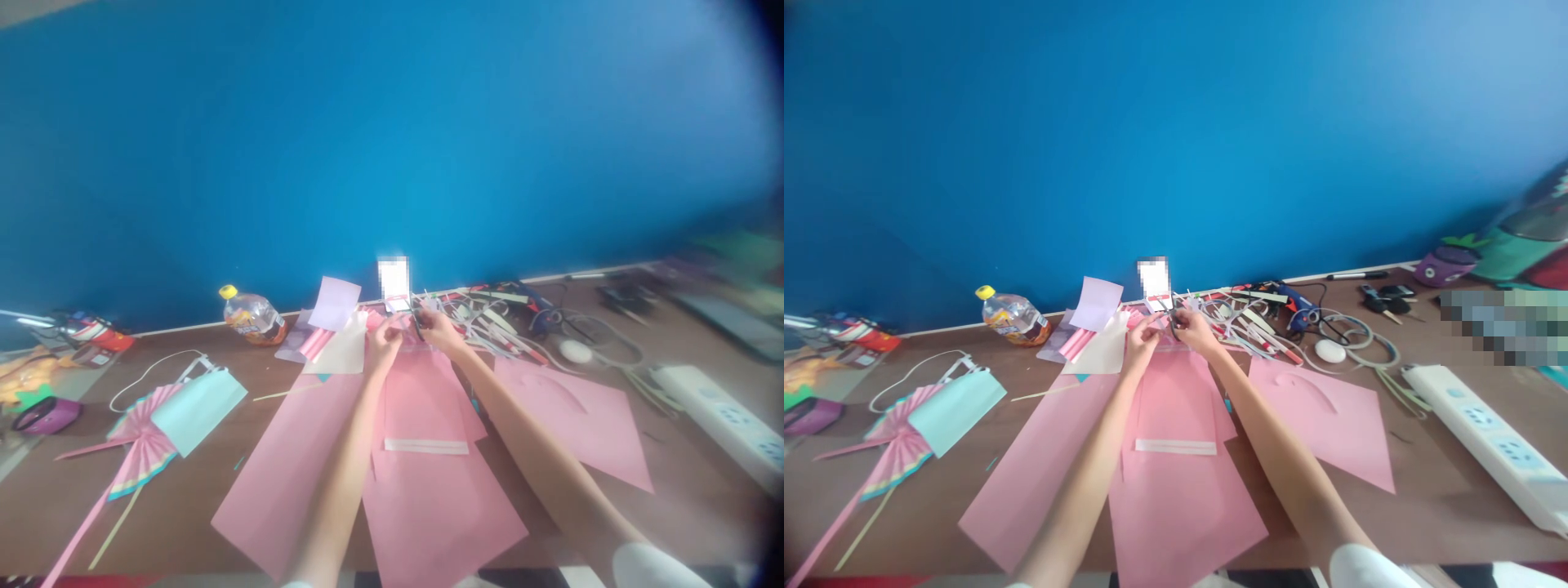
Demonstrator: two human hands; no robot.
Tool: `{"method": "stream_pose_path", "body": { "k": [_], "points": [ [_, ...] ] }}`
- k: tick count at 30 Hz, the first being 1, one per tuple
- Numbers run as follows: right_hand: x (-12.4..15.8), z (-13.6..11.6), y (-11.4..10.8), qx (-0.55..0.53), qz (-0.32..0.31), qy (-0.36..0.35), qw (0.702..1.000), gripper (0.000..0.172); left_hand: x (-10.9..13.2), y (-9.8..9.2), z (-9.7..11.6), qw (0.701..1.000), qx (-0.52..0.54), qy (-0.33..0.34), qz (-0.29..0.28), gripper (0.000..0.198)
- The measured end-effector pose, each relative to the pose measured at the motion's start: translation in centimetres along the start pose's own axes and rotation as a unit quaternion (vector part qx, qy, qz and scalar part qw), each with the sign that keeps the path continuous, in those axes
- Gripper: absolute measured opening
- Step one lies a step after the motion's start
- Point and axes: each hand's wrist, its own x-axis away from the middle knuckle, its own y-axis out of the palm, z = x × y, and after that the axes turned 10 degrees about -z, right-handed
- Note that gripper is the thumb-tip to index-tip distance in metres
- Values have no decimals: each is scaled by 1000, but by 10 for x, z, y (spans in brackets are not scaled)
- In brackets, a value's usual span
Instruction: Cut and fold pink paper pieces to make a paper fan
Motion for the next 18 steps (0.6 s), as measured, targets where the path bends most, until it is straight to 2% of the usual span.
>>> {"method": "stream_pose_path", "body": {
  "k": [3,7,11,15,18],
  "points": [
    [1,-2,0,5,12,-3,1000,18,2,-2,2,999,-10,3,-31,42],
    [4,-9,-5,-6,21,9,1000,23,3,-2,3,999,-9,-2,-38,43],
    [5,-11,-9,-18,27,24,999,28,1,-1,-2,1000,2,-8,-16,44],
    [5,-9,-10,-8,-11,28,1000,28,-1,0,-4,1000,22,-9,5,45],
    [4,-6,-9,33,-33,7,999,22,-1,1,-3,1000,24,-6,18,43]
  ]
}}
